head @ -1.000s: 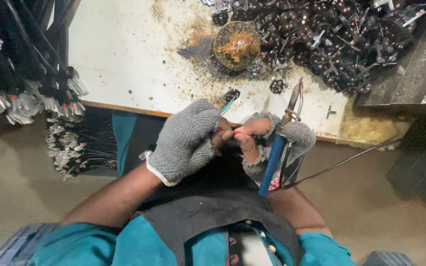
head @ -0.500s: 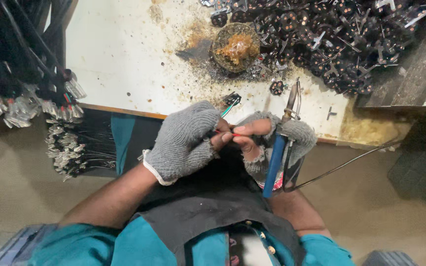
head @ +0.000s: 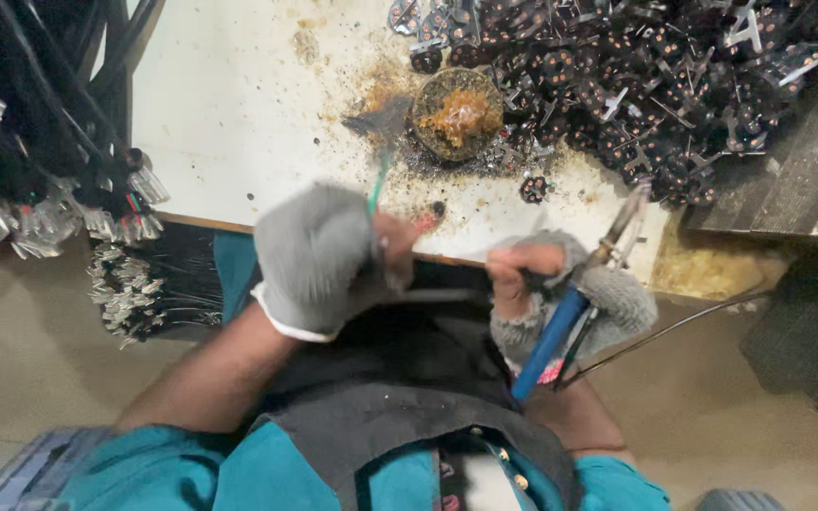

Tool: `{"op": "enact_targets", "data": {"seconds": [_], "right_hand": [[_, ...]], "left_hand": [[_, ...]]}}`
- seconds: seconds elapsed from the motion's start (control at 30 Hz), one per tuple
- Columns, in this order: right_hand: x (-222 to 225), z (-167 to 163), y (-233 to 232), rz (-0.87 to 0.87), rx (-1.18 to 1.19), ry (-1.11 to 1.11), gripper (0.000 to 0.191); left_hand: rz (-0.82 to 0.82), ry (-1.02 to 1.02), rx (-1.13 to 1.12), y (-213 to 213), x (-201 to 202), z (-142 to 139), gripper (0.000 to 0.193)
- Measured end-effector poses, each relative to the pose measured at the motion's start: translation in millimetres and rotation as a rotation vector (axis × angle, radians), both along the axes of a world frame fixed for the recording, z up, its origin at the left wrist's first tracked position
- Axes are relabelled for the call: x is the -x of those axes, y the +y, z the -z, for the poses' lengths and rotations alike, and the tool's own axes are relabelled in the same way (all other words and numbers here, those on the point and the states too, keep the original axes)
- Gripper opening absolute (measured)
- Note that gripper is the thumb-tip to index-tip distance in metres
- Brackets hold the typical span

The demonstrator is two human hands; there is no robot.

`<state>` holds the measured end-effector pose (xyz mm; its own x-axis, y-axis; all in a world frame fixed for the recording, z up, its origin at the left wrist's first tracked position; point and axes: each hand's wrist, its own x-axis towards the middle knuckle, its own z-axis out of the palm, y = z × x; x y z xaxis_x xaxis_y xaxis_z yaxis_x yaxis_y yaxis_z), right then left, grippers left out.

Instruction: The person solders colored wires to small black connector components at a workbench. They hold a component in one hand, dip the wire end into a flux container, and use a soldering iron to attach the wire, placing finished connectors on the table with a large pile of completed parts.

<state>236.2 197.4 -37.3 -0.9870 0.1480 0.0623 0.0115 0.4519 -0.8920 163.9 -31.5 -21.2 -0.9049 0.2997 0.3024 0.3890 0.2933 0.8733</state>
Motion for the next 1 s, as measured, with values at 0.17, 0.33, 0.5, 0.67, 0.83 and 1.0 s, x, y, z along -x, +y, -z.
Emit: {"op": "enact_targets", "data": {"seconds": [0.17,0.33,0.5,0.67,0.83,1.0], "right_hand": [[26.3,-24.0,-7.0,0.103,0.012,0.041,0.021],[29.7,-9.5,-10.9,0.112,-0.035,0.088,0.019],[23.2,-11.7,10.9,0.12,0.506,-0.57,0.018],[39.2,-12.4,11.6,-0.157,0.481,-0.898,0.03],[40.8,-2.3,-12.7,-0.204,-0.274,0.405,0.018],[18.3,-9.4,-4.1,-0.171,-0.335,0.057,0.033]], "left_hand": [[-0.177,-0.154,0.166,6.6,45.7,13.6,0.021],[-0.196,-0.149,0.19,10.5,47.6,19.4,0.019],[-0.189,-0.18,0.201,13.2,48.8,15.9,0.018],[-0.201,-0.205,0.232,14.4,49.6,13.5,0.018],[-0.184,-0.145,0.122,11.6,46.3,14.1,0.017],[0.051,-0.227,-0.044,-7.7,30.1,0.6,0.015]]}}
